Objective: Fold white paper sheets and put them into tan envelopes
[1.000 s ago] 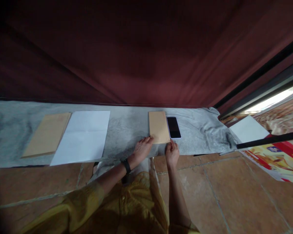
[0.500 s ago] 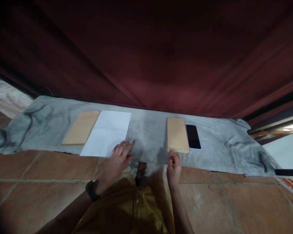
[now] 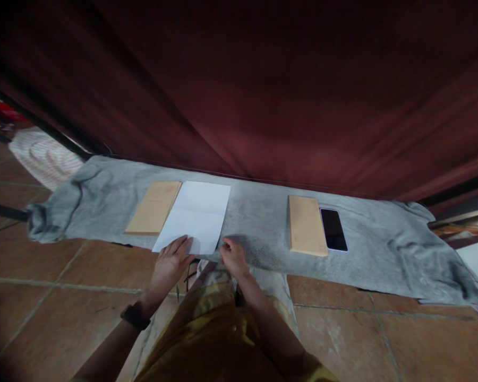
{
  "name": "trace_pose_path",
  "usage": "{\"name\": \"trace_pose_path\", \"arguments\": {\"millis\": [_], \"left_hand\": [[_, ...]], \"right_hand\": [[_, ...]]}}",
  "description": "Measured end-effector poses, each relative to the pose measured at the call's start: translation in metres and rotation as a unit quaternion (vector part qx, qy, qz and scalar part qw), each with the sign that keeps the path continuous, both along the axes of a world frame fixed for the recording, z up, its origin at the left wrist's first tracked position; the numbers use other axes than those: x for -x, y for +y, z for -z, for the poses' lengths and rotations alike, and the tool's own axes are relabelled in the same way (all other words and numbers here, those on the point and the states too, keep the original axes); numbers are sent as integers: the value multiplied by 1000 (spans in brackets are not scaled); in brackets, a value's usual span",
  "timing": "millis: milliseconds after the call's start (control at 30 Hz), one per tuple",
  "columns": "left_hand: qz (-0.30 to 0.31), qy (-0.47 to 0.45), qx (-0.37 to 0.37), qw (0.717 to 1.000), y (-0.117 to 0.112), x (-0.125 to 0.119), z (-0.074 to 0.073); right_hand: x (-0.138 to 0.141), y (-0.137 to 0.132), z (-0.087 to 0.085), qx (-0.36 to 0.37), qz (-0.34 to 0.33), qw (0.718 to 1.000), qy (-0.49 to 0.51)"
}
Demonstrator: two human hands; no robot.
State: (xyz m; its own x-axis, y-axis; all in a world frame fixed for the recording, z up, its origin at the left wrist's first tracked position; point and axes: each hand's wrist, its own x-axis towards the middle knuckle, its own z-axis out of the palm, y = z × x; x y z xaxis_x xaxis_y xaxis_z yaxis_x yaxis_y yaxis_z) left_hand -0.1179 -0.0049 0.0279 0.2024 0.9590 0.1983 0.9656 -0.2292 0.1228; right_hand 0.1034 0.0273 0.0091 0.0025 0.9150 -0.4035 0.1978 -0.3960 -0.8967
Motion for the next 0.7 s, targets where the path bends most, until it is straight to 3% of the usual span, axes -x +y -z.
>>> {"name": "trace_pose_path", "arguments": {"millis": [133,400,500,700], "left_hand": [[2,-6,-1,1000,0,3,2],[-2,-28,-1,1000,1,4,3],[3,-30,-8,1000,2,6,7],[20,-77,-48,996,-1,7,9]], "right_hand": [[15,6,-3,-22,-16,1000,-15],[30,-7,-11,-165,-7,976,-141],[35,-4,-15,-151,-1,980,-129],[30,19,-22,-38,19,998,-44]]}}
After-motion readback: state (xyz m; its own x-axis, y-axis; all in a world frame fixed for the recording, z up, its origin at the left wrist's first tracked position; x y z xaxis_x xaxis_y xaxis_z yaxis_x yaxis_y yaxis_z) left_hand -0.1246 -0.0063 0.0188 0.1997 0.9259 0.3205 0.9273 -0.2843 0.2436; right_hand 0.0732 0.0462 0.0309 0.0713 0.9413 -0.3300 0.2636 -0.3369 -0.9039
